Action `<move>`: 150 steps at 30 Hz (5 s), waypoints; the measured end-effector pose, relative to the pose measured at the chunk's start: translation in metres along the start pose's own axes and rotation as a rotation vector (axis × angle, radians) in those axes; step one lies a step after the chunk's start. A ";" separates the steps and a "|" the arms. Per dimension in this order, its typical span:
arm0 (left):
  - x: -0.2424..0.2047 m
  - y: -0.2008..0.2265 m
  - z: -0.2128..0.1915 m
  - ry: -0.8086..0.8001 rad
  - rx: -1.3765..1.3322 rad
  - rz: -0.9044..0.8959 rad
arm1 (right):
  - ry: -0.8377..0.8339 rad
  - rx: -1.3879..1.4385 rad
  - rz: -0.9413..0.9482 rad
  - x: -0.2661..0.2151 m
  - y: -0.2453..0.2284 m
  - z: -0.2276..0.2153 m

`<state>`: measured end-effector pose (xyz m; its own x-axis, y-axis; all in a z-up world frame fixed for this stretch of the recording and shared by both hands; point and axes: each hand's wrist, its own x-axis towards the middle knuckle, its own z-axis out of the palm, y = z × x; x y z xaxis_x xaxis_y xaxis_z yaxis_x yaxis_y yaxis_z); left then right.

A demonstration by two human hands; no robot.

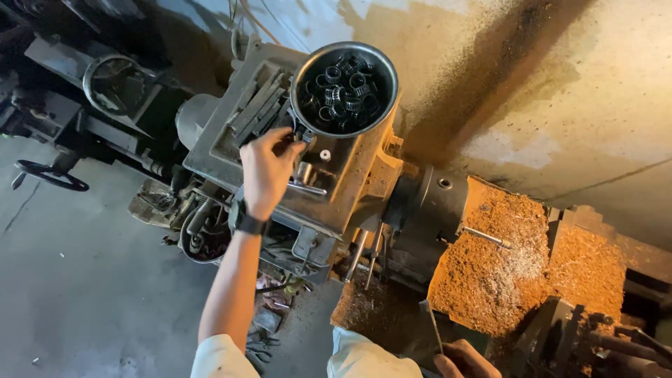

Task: The person operates a metal lathe, repeatedly picking up small metal rings from a bowl and placing them onto a rotating spindle. They adjust the machine's controls and use a hammer to tap a metal rod into place.

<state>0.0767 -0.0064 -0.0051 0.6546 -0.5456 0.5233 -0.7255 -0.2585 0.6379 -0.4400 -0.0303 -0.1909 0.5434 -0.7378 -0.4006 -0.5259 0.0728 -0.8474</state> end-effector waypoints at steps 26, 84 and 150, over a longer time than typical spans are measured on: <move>-0.066 0.011 0.010 -0.434 -0.789 -0.649 | 0.019 0.795 0.081 0.031 -0.106 0.004; -0.039 -0.050 -0.207 0.183 -0.518 -0.751 | -0.239 -0.022 -0.281 0.234 -0.438 0.171; 0.008 -0.023 0.011 -0.392 0.184 0.530 | 0.118 -0.205 -0.176 0.331 -0.369 0.051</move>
<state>0.0958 -0.0137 -0.0218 0.1003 -0.8753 0.4731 -0.9737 0.0114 0.2275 -0.0329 -0.2669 -0.0280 0.5644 -0.8009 -0.2003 -0.5583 -0.1915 -0.8073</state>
